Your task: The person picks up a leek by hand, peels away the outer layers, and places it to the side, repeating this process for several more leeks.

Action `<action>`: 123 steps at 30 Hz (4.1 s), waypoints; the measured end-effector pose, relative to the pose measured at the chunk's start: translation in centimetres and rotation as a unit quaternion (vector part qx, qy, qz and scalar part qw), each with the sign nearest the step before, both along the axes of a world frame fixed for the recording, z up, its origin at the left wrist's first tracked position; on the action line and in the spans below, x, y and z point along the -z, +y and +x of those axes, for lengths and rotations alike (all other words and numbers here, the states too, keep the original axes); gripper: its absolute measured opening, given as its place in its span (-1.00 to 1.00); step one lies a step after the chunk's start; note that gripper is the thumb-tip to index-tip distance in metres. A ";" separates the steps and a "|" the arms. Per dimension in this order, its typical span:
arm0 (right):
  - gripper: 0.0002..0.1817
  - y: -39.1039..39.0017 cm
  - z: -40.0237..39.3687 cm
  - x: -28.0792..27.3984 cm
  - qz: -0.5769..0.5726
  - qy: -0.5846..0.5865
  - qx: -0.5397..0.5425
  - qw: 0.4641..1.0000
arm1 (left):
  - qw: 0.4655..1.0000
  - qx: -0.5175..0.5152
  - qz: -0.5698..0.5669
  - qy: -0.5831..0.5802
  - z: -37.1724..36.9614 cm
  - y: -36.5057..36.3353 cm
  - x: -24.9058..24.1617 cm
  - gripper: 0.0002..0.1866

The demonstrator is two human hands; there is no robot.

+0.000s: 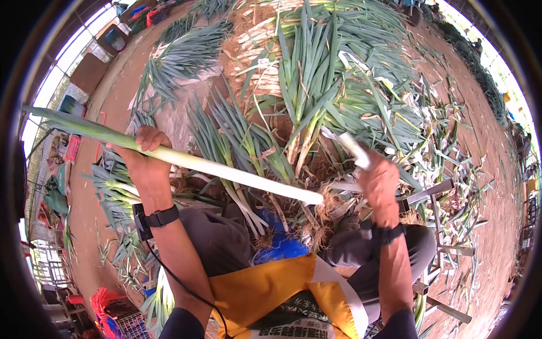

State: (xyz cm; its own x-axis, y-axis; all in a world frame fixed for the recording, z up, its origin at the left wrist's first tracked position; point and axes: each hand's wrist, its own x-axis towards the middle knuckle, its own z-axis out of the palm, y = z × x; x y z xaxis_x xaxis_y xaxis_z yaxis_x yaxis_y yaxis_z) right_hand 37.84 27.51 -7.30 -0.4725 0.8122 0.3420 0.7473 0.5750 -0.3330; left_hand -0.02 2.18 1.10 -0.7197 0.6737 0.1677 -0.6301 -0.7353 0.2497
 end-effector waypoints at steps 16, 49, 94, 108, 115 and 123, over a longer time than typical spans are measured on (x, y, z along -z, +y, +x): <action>-0.79 -7.9 -3.9 0.7 -0.291 0.033 -0.368 0.882 | 0.988 0.104 0.066 0.094 0.7 0.8 -0.7 -0.26; -0.60 -10.5 -3.4 5.1 -0.713 0.224 -0.145 0.648 | 0.904 0.304 0.294 0.065 2.3 2.1 -2.4 -0.77; -0.55 -10.4 -4.6 1.1 -0.247 0.193 -0.304 0.900 | 0.971 0.121 0.195 0.071 2.8 2.1 -2.4 -0.79; -0.70 -10.1 -4.3 2.3 -0.208 0.177 -0.302 0.913 | 0.987 0.067 0.108 0.102 2.1 2.0 -1.3 -0.47; -0.72 5.9 6.2 3.3 -0.044 0.045 -0.178 0.982 | 0.994 0.027 0.052 0.093 1.0 0.7 -1.0 -0.29; -0.23 3.9 7.2 -7.4 -0.036 0.113 -0.027 0.993 | 0.999 -0.006 0.019 0.044 1.1 1.1 -0.7 -0.20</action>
